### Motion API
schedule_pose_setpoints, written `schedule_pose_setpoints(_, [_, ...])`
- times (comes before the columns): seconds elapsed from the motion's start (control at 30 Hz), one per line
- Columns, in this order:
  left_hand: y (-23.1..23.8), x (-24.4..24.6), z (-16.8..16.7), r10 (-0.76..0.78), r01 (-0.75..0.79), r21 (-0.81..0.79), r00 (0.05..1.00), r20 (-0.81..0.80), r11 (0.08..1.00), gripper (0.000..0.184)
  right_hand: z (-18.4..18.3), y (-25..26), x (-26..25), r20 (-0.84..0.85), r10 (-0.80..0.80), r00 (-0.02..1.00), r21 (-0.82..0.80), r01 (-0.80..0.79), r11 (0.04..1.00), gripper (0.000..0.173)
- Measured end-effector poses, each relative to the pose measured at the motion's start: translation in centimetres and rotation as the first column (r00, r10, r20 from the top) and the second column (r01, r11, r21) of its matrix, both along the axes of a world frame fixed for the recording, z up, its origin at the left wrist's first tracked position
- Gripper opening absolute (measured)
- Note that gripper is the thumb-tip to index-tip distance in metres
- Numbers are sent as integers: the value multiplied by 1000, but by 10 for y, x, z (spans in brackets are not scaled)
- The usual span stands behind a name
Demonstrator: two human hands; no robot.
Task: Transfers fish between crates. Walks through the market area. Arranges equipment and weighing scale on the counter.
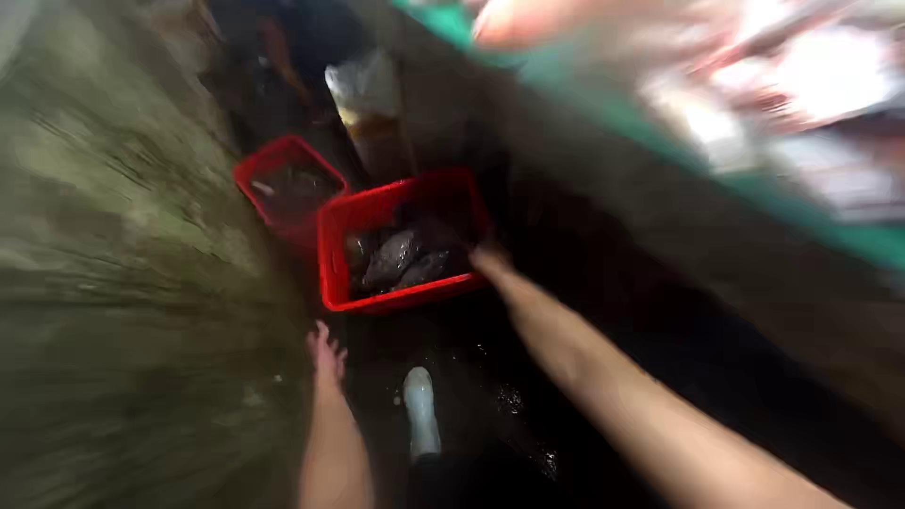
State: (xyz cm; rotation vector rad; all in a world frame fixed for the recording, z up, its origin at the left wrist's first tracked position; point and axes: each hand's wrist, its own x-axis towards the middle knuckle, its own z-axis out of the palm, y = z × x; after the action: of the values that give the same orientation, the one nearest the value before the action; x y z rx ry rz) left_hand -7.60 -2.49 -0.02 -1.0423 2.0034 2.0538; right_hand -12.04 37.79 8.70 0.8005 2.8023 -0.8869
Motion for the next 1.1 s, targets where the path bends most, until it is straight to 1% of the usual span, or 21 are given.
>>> schedule_pose_setpoints(0.03, [-1, -41, -37, 24, -19, 56, 996, -91, 998, 68, -34, 12, -38, -18, 0, 1000, 88, 2, 996, 82])
schedule_pose_setpoints(0.07, [-5, -61, -71, 53, -31, 133, 985, -164, 991, 59, -62, 20, -58, -2, 15, 1000, 187, -14, 982, 78])
schedule_pose_setpoints(0.1, [-4, -69, -95, 95, -43, 233, 972, -216, 972, 48, -84, 25, -69, 53, 15, 998, 271, -29, 962, 79])
schedule_pose_setpoints(0.13, [-3, -75, -106, 95, 0, 330, 958, -270, 944, 41, -96, 30, -82, 109, 3, 994, 345, -41, 938, 83])
schedule_pose_setpoints(0.17, [-6, -76, -106, 75, 51, 396, 952, -297, 917, 38, -99, 31, -99, 146, -1, 989, 406, -59, 912, 84])
schedule_pose_setpoints(0.2, [-12, -69, -100, 54, 64, 405, 961, -272, 912, 38, -97, 26, -102, 190, -4, 982, 425, -78, 902, 85])
schedule_pose_setpoints(0.23, [-17, -67, -93, 19, 59, 339, 975, -224, 939, 41, -91, 23, -104, 206, -6, 979, 429, -84, 899, 83])
schedule_pose_setpoints(0.27, [-25, -68, -89, -22, 56, 218, 988, -156, 974, 53, -83, 20, -114, 203, 2, 979, 410, -87, 908, 81])
schedule_pose_setpoints(0.3, [-33, -69, -86, -90, 96, 86, 993, -71, 992, 68, -76, 17, -120, 218, -1, 976, 370, -82, 925, 80])
schedule_pose_setpoints(0.33, [-40, -71, -81, -161, 161, -11, 987, -21, 987, 77, -70, 14, -125, 240, -8, 971, 330, -74, 941, 78])
schedule_pose_setpoints(0.4, [-39, -84, -70, -219, 225, -171, 974, 57, 959, 74, -63, 8, -136, 256, -31, 966, 258, -38, 965, 70])
schedule_pose_setpoints(0.43, [-35, -89, -69, -228, 256, -243, 964, 138, 935, 76, -61, 6, -143, 238, -43, 970, 239, -16, 971, 66])
schedule_pose_setpoints(0.47, [-32, -90, -72, -218, 277, -312, 953, 212, 909, 74, -60, 4, -149, 225, -42, 973, 222, -10, 975, 63])
schedule_pose_setpoints(0.5, [-32, -84, -76, -197, 293, -371, 941, 275, 881, 68, -59, 0, -152, 221, -28, 975, 201, -17, 979, 59])
schedule_pose_setpoints(0.53, [-34, -75, -80, -163, 294, -422, 933, 320, 857, 60, -62, -2, -153, 217, -1, 976, 179, -39, 983, 57])
schedule_pose_setpoints(0.6, [-29, -53, -81, -98, 272, -463, 926, 364, 844, 51, -68, -1, -160, 220, 33, 975, 121, -61, 991, 56])
schedule_pose_setpoints(0.7, [-20, -4, -67, 1, 220, -479, 908, 419, 850, 43, -73, -3, -150, 287, 39, 957, 75, -63, 995, 65])
schedule_pose_setpoints(0.83, [-2, 57, -53, 151, 108, -472, 864, 479, 875, 40, -79, -9, -132, 264, 202, 943, 62, -226, 972, 72])
schedule_pose_setpoints(0.9, [19, 103, -47, 248, 9, -460, 833, 495, 888, 39, -82, -15, -128, 290, 279, 915, 48, -305, 951, 70])
schedule_pose_setpoints(1.0, [67, 170, -33, 399, -207, -403, 781, 481, 891, 40, -77, -41, -136, 346, 408, 845, -1, -435, 900, 65])
schedule_pose_setpoints(1.1, [122, 235, -20, 501, -360, -350, 674, 544, 865, 44, -68, -77, -128, 455, 526, 718, -48, -570, 820, 65])
